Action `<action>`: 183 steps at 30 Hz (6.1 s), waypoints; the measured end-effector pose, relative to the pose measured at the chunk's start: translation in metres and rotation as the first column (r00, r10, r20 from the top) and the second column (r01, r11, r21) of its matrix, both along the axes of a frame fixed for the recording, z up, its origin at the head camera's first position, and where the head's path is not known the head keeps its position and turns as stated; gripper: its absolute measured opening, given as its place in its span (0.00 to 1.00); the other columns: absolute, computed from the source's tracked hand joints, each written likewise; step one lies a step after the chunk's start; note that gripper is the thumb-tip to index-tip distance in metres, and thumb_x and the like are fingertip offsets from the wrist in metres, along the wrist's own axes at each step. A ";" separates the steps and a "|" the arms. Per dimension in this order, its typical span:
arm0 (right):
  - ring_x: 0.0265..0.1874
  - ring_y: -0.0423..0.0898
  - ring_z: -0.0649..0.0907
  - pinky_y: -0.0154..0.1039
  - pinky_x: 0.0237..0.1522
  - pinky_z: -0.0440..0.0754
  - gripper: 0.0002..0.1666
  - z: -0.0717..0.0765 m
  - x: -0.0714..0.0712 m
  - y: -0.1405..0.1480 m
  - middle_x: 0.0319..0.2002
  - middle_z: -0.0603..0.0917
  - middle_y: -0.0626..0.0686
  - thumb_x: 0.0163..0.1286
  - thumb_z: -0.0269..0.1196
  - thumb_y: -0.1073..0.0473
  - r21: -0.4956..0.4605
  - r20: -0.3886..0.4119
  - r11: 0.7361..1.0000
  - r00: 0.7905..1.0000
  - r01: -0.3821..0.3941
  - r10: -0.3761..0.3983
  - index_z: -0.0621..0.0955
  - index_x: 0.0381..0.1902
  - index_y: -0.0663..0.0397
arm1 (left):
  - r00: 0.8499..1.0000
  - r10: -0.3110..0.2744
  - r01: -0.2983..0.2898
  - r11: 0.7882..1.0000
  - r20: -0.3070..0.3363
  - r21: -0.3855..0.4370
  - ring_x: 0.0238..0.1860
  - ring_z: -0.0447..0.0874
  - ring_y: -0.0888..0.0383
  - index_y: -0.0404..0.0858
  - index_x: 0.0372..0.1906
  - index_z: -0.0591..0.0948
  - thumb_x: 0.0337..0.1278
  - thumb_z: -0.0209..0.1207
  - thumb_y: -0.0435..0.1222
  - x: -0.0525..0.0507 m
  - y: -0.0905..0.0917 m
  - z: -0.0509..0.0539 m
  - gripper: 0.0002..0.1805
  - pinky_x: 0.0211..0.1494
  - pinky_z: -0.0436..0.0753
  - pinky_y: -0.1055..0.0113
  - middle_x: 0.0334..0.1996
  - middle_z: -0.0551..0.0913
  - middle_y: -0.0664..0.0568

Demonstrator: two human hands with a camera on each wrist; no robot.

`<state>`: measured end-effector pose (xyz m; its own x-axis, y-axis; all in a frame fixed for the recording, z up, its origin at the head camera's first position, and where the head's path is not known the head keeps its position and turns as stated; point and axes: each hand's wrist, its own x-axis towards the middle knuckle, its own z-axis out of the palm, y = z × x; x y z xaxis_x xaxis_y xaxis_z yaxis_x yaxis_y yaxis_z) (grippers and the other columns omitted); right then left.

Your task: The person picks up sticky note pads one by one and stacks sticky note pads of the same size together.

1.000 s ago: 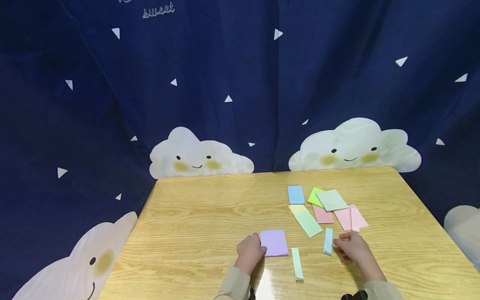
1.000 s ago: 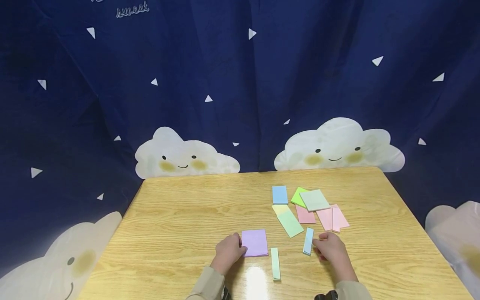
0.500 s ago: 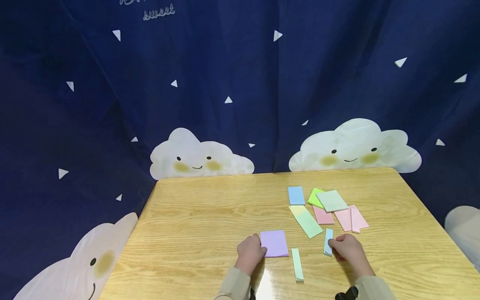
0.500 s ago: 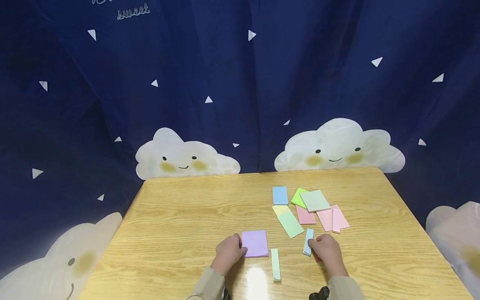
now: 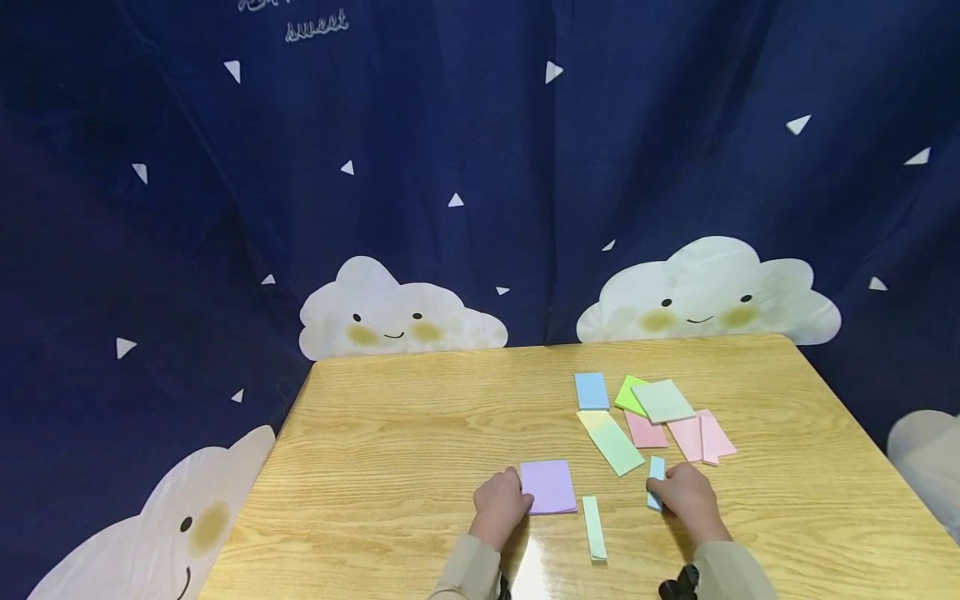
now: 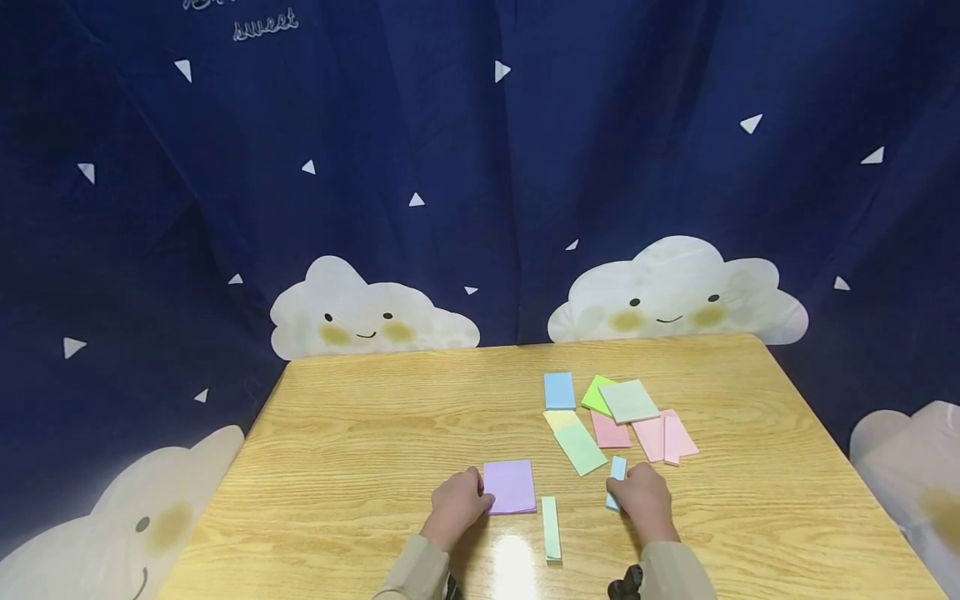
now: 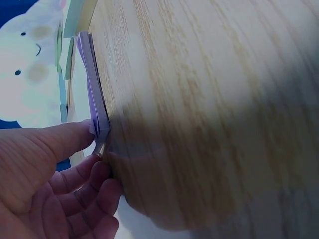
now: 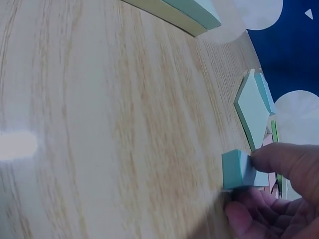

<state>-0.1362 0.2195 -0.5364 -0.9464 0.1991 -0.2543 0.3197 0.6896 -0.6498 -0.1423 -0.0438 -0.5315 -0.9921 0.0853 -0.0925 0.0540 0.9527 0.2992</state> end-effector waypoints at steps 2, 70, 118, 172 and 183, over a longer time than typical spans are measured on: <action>0.06 0.37 0.62 0.32 0.13 0.61 0.20 0.002 0.001 -0.002 0.06 0.59 0.43 0.48 0.56 0.61 0.010 -0.006 1.000 1.000 -0.001 0.001 0.59 0.06 0.47 | 1.000 0.001 -0.001 1.000 0.000 0.000 0.20 0.74 0.55 0.40 0.20 0.70 0.44 0.63 0.42 0.000 0.000 0.000 0.14 0.21 0.71 0.61 0.16 0.72 0.53; 0.18 0.42 0.71 0.36 0.22 0.71 0.22 0.018 0.006 0.011 0.21 0.72 0.53 0.54 0.52 0.62 -0.358 0.090 0.930 0.994 0.083 -0.054 0.69 0.40 0.79 | 1.000 0.009 -0.010 1.000 0.011 0.022 0.20 0.73 0.56 0.40 0.21 0.70 0.44 0.63 0.41 0.001 0.000 0.001 0.14 0.21 0.71 0.61 0.17 0.72 0.53; 0.20 0.43 0.75 0.37 0.23 0.74 0.17 0.032 0.022 -0.030 0.22 0.76 0.53 0.52 0.55 0.67 -0.381 0.032 0.924 0.999 0.004 0.009 0.70 0.39 0.76 | 1.000 0.003 -0.003 0.999 0.015 0.039 0.20 0.73 0.56 0.40 0.22 0.70 0.44 0.63 0.40 0.002 -0.001 0.000 0.13 0.21 0.71 0.60 0.17 0.72 0.53; 0.12 0.43 0.74 0.36 0.16 0.74 0.08 -0.002 0.037 -0.074 0.15 0.72 0.51 0.49 0.58 0.70 -0.327 -0.044 0.929 0.985 -0.173 0.168 0.72 0.29 0.67 | 1.000 -0.003 0.003 1.000 0.025 0.005 0.20 0.73 0.55 0.40 0.22 0.70 0.45 0.63 0.42 0.000 -0.002 0.002 0.14 0.22 0.71 0.61 0.17 0.72 0.52; 0.15 0.45 0.75 0.39 0.19 0.76 0.09 0.006 0.031 -0.062 0.18 0.73 0.54 0.55 0.56 0.68 -0.426 0.021 0.900 0.993 -0.094 0.114 0.70 0.33 0.69 | 0.999 -0.007 0.007 1.000 0.031 0.000 0.20 0.73 0.56 0.40 0.21 0.69 0.45 0.63 0.43 0.000 -0.002 -0.001 0.15 0.22 0.71 0.62 0.17 0.72 0.53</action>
